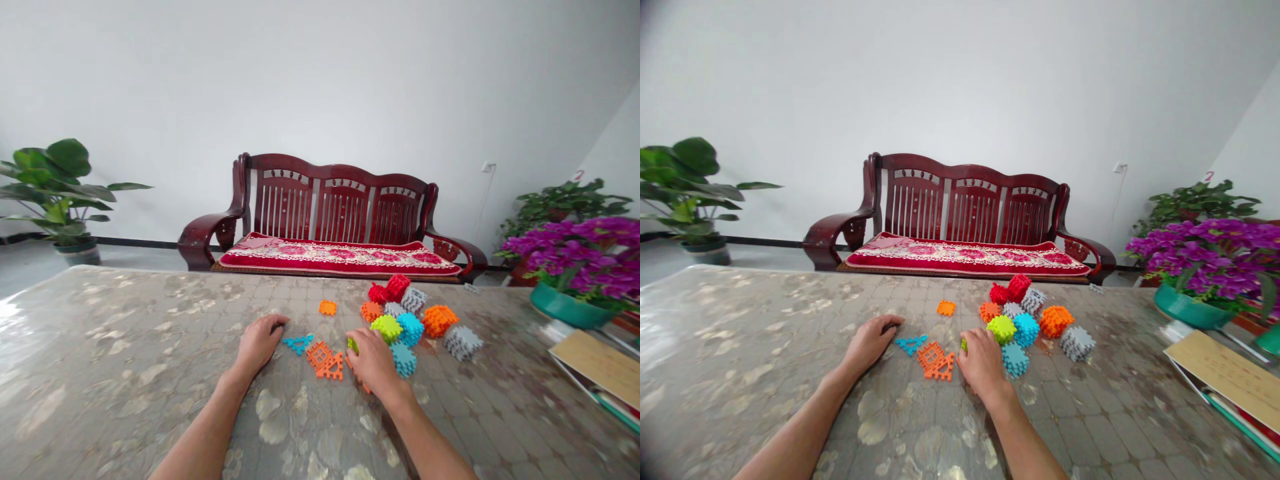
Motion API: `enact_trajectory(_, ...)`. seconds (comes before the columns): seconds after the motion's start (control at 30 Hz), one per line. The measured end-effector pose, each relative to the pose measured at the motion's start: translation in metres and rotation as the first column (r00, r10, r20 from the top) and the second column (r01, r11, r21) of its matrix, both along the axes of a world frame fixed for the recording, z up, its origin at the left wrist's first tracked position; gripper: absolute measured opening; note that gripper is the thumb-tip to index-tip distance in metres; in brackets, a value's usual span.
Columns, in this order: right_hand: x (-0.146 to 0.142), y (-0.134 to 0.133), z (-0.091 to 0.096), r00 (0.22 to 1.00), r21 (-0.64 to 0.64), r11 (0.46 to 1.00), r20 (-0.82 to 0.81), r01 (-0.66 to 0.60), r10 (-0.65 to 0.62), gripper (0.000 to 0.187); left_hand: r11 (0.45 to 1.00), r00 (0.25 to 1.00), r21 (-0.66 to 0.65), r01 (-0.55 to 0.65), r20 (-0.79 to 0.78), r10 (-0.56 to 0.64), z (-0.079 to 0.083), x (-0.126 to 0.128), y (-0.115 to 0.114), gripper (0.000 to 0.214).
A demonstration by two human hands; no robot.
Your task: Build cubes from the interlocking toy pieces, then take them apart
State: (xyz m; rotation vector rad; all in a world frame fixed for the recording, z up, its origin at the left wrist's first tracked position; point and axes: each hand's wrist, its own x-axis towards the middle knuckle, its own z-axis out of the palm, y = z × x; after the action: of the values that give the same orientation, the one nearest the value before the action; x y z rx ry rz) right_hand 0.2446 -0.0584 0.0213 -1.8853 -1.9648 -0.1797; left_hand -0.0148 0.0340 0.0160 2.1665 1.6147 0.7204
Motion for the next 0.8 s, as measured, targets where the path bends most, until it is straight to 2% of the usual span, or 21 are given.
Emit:
enact_trajectory(0.27,0.002,0.005,-0.003,0.997,0.117,0.993,-0.062,-0.028,0.035,0.027,1.0,1.0,0.007,0.003,-0.018,-0.003,-0.004,-0.002,0.002,0.034)
enact_trajectory(0.4,0.004,0.007,-0.002,0.958,0.206,0.977,-0.267,-0.048,0.104,0.035,1.0,1.0,0.003,0.009,-0.016,-0.009,-0.003,-0.001,0.002,0.034)
enact_trajectory(0.5,-0.001,0.006,0.001,0.869,0.238,0.97,-0.468,-0.052,0.161,0.037,1.0,1.0,0.001,0.003,-0.013,-0.003,-0.003,-0.001,0.002,0.034)
enact_trajectory(0.6,-0.006,0.004,0.003,0.805,0.189,0.979,-0.569,-0.071,0.168,0.037,1.0,1.0,0.0,-0.001,-0.007,0.001,-0.004,-0.002,0.002,0.033)
enact_trajectory(0.8,-0.01,-0.005,0.006,0.888,0.004,0.989,-0.438,-0.151,0.137,0.031,1.0,1.0,-0.005,0.003,-0.004,-0.003,-0.008,-0.002,0.005,0.034)
